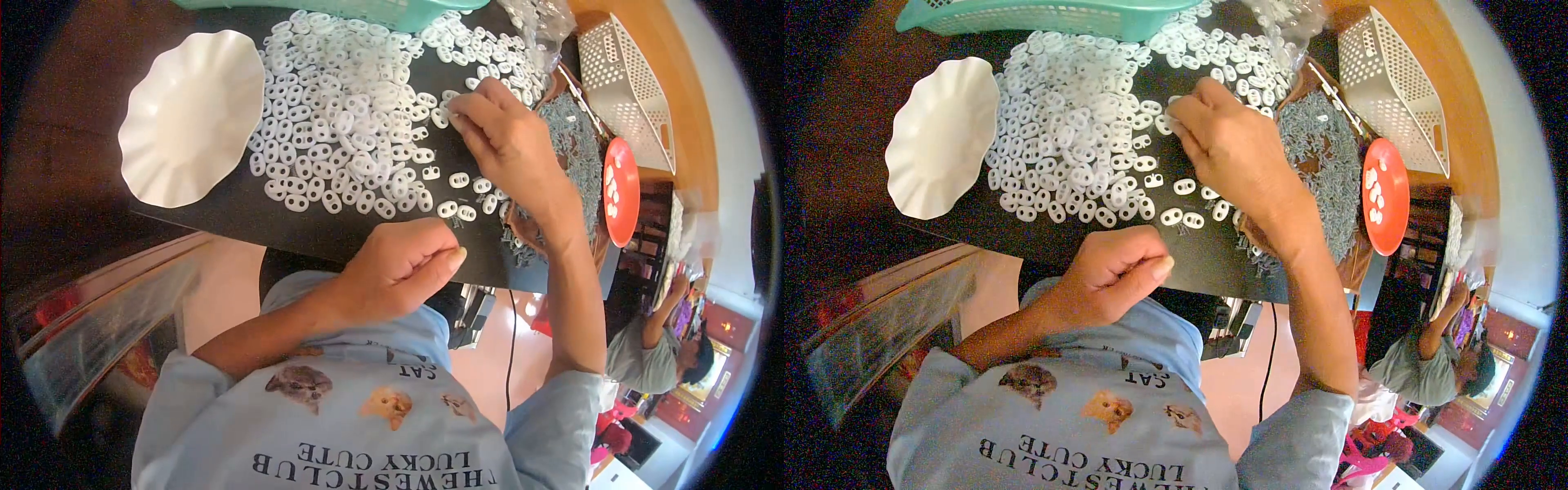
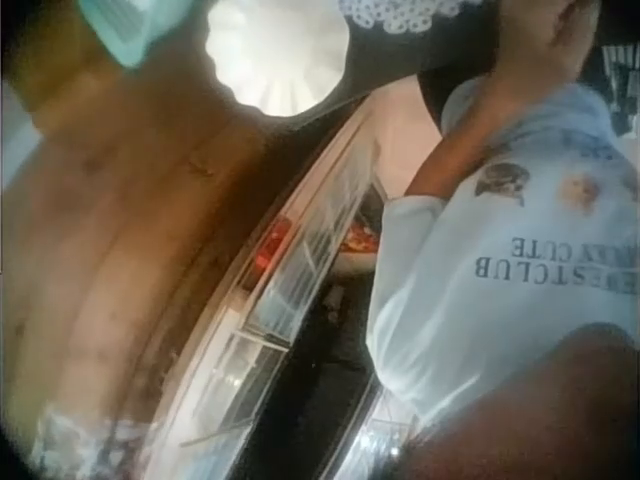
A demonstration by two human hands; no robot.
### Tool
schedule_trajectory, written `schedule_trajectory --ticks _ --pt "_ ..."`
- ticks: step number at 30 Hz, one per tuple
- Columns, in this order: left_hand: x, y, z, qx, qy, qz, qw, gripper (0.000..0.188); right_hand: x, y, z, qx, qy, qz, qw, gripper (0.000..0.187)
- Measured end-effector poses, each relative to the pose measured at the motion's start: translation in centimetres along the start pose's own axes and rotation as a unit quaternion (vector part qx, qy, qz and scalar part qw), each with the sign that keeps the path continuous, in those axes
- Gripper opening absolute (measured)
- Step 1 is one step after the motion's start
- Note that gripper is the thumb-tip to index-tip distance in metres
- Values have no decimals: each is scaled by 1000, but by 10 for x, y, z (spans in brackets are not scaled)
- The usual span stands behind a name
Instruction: The recorder is manually attaching small metal hooks to white plastic tags at a workbench.
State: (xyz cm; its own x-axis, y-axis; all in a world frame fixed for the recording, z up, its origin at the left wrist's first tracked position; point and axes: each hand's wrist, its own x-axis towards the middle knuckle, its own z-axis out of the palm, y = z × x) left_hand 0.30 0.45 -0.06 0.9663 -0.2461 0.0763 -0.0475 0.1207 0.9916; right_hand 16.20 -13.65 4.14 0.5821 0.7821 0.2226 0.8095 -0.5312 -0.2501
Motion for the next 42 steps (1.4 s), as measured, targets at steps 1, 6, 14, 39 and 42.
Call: schedule_trajectory --ticks 1,6,14,39,42 --pt "0 -1 0 -3 0 -1 1000 14 1 -1 2 0 -3 2 1000 15" --pt "1 -5 -2 -1 0 40 999 14 5 0 10 -45 -7 -5 999 17" --pt "1 -6 0 5 19 60 998 13 11 -12 9 -67 -55 -46 995 18" --pt "0 -7 4 53 30 96 994 13 -7 -20 -4 -55 -60 -10 997 13" --pt "0 -7 4 59 34 100 993 13 -13 -29 -10 1 -92 -3 996 15"
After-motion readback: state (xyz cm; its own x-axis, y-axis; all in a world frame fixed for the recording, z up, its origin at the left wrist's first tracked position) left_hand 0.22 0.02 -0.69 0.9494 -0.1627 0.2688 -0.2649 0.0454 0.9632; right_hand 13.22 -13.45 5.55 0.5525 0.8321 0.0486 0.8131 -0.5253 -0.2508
